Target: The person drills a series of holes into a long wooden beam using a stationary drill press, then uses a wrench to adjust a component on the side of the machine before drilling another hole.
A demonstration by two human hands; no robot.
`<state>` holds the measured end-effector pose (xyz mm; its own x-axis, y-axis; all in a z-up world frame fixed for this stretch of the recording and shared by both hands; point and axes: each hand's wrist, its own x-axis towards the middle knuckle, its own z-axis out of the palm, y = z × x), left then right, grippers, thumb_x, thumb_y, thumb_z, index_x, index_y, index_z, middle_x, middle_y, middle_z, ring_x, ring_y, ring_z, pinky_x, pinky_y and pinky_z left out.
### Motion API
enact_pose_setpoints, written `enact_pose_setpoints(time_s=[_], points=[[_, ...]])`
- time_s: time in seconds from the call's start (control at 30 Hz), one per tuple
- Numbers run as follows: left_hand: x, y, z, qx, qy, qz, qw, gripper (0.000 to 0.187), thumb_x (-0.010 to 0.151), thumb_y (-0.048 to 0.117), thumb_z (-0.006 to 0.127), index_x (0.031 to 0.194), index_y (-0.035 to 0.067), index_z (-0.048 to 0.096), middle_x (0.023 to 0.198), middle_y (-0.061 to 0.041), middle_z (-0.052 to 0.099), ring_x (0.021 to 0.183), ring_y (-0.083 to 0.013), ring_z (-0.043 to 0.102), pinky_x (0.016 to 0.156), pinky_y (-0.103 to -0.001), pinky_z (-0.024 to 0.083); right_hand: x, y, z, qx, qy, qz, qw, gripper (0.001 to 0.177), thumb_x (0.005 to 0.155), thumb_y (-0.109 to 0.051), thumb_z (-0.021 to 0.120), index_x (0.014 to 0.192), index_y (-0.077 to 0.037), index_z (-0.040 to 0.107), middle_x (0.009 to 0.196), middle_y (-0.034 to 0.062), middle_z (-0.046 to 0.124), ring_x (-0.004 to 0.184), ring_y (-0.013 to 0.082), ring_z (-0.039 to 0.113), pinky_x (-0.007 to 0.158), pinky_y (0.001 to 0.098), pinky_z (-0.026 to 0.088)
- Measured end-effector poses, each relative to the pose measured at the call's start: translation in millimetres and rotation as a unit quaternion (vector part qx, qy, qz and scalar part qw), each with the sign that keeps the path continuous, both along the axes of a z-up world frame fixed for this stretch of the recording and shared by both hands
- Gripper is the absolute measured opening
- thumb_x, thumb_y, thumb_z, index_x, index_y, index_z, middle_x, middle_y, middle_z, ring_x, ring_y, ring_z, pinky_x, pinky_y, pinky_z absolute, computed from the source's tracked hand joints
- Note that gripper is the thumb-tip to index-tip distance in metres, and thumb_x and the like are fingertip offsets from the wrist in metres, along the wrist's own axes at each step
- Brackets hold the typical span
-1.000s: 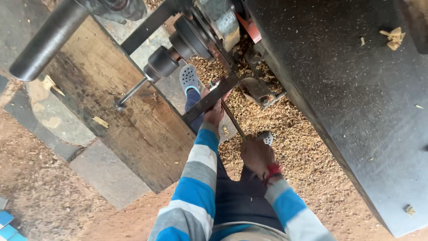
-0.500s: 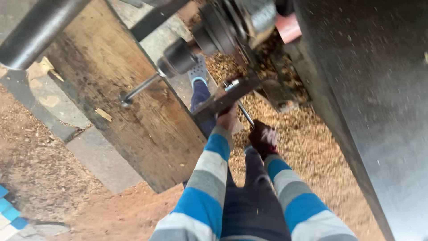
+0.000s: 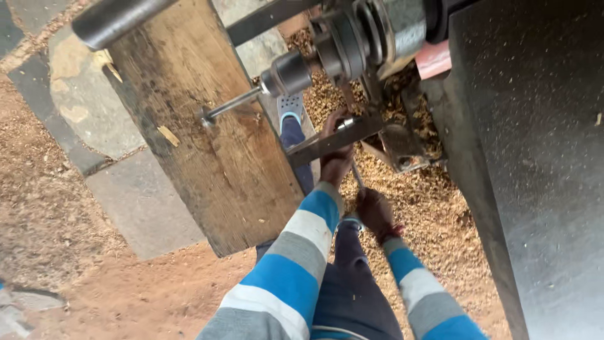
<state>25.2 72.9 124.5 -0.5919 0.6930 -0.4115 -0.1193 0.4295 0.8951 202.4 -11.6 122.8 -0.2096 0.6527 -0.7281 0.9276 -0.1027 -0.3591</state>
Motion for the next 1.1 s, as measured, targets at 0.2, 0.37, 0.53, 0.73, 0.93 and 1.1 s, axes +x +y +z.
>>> enact_pose_setpoints(time_s=[0.2,0.37,0.53,0.73,0.93,1.1], points=[[12,-37,-6,0.021,-0.116,0.046,0.992,0.047,0.091,-0.008,0.063,0.135,0.005,0.055,0.113,-0.002,0.062,0.094,-0.0096,0.059,0.074,-0.019,0.051,-21,-8,63,-0.044,0.073,-0.053,0.995,0.013,0.081,-0.019,0.063,0.086,-0.013,0.073,0.084,0.0193,0.074,0.08,0.0421,0.071,0.073,0.0532,0.057],[2,-35,-2,0.199,-0.263,0.094,0.939,0.052,0.091,-0.009,0.058,0.141,0.004,0.052,0.112,-0.002,0.059,0.089,-0.006,0.055,0.067,-0.014,0.046,-29,-5,93,0.026,0.055,-0.038,0.997,0.014,0.083,-0.018,0.065,0.087,-0.005,0.07,0.083,0.0244,0.072,0.081,0.0458,0.068,0.077,0.0544,0.056],[-8,-32,-11,0.158,-0.002,0.023,0.987,0.04,0.096,-0.007,0.06,0.135,0.002,0.058,0.119,-0.008,0.064,0.103,-0.0154,0.063,0.085,-0.022,0.055,-30,-6,105,-0.007,0.068,-0.057,0.996,0.013,0.081,-0.015,0.065,0.086,-0.006,0.072,0.083,0.0228,0.073,0.08,0.0434,0.069,0.079,0.0547,0.051],[-14,-39,-3,0.156,-0.087,-0.008,0.984,0.036,0.1,-0.001,0.066,0.134,0.001,0.057,0.119,-0.009,0.068,0.108,-0.0179,0.066,0.097,-0.028,0.056,-8,1,127,-0.066,0.141,-0.087,0.984,0.018,0.081,-0.006,0.054,0.085,-0.004,0.071,0.082,0.0192,0.073,0.081,0.0362,0.073,0.076,0.0458,0.056],[-9,-36,4,0.251,-0.205,0.02,0.946,0.038,0.097,0.006,0.074,0.131,0.005,0.056,0.115,-0.01,0.071,0.105,-0.0211,0.069,0.095,-0.031,0.058,-17,-20,109,-0.062,0.082,-0.142,0.984,0.015,0.081,-0.008,0.059,0.09,-0.004,0.071,0.081,0.0187,0.071,0.078,0.0376,0.071,0.07,0.0488,0.054],[-13,-31,-4,0.265,-0.202,0.012,0.943,0.036,0.098,0.009,0.072,0.13,0.006,0.056,0.114,-0.011,0.071,0.104,-0.0221,0.069,0.094,-0.032,0.058,-5,-9,89,0.036,0.044,0.008,0.998,0.012,0.079,-0.014,0.069,0.085,-0.004,0.072,0.075,0.0209,0.071,0.072,0.0413,0.068,0.067,0.0524,0.051]])
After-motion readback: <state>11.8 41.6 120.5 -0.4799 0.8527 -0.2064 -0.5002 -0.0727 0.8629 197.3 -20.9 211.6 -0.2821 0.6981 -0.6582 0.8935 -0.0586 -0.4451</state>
